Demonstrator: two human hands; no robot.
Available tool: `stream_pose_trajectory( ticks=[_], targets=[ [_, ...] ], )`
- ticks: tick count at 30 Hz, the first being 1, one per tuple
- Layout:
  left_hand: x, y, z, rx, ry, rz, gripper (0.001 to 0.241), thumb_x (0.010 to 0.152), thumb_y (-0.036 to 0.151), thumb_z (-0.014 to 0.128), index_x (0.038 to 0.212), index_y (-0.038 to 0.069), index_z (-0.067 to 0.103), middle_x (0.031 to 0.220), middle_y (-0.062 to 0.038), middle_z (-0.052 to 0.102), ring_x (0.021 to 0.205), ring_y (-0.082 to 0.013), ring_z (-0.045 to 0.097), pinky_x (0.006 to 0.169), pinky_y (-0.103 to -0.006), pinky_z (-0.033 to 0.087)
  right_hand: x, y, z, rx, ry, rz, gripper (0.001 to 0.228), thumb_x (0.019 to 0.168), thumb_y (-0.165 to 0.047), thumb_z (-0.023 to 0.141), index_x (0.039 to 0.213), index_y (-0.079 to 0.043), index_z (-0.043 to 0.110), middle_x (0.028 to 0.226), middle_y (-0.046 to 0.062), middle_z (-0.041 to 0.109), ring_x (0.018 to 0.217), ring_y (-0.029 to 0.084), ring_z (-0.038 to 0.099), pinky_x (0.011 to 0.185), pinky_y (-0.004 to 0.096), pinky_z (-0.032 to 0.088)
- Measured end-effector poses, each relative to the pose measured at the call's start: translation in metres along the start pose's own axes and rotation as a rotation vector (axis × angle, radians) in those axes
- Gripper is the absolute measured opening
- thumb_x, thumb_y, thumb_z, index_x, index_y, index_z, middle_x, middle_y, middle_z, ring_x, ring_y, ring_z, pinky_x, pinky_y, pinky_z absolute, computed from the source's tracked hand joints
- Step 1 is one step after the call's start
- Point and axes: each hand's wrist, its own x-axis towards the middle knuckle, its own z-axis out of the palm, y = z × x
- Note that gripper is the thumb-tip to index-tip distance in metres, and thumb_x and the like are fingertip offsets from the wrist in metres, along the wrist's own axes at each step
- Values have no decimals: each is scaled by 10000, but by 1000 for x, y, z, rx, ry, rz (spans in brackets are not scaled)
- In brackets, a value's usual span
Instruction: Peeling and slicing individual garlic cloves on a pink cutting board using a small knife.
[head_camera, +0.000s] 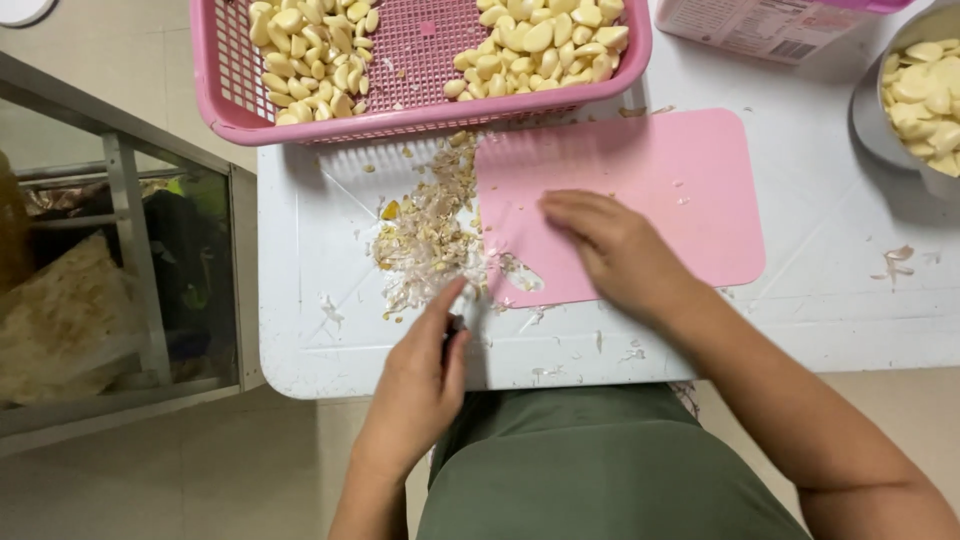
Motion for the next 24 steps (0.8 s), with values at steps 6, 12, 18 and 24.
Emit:
stream_pose_trajectory(
  ticks=[6, 12, 18, 24],
  targets=[
    [11, 4, 9, 36, -118, -28, 524, 1028, 62, 488, 1545, 32, 409, 1517, -194, 590, 1217, -383, 667, 978, -497, 537, -26, 96, -41, -318, 367, -112, 417, 1070, 136, 508, 1465, 70, 625, 1497, 291, 611, 1432, 492, 518, 1249, 563, 393],
    [30, 28, 26, 121, -263, -50, 514, 1017, 71, 510, 1530, 81, 527, 1142, -253, 744, 1013, -500, 742, 834, -566, 619, -24, 50, -19, -89, 85, -219, 418, 997, 48, 551, 1394, 0, 674, 1356, 266, 689, 1346, 498, 590, 1168, 606, 440],
    [46, 14, 3, 307, -97, -175, 527, 1008, 39, 478, 1534, 47, 448, 1080, -337, 724, 945, -558, 740, 768, -626, 608, -14, 96, -36, -489, 331, -197, 451, 1053, 24, 613, 1502, 44, 645, 1411, 298, 665, 1360, 506, 567, 1191, 608, 365],
    [49, 21, -1, 101, -164, -244, 475, 1033, 77, 442, 1505, 46, 482, 1044, -344, 752, 888, -583, 728, 779, -647, 582, -14, 96, -34, -479, 256, -210, 413, 1046, -18, 546, 1438, -23, 673, 1247, 221, 716, 1261, 442, 651, 1124, 604, 424]
  ],
)
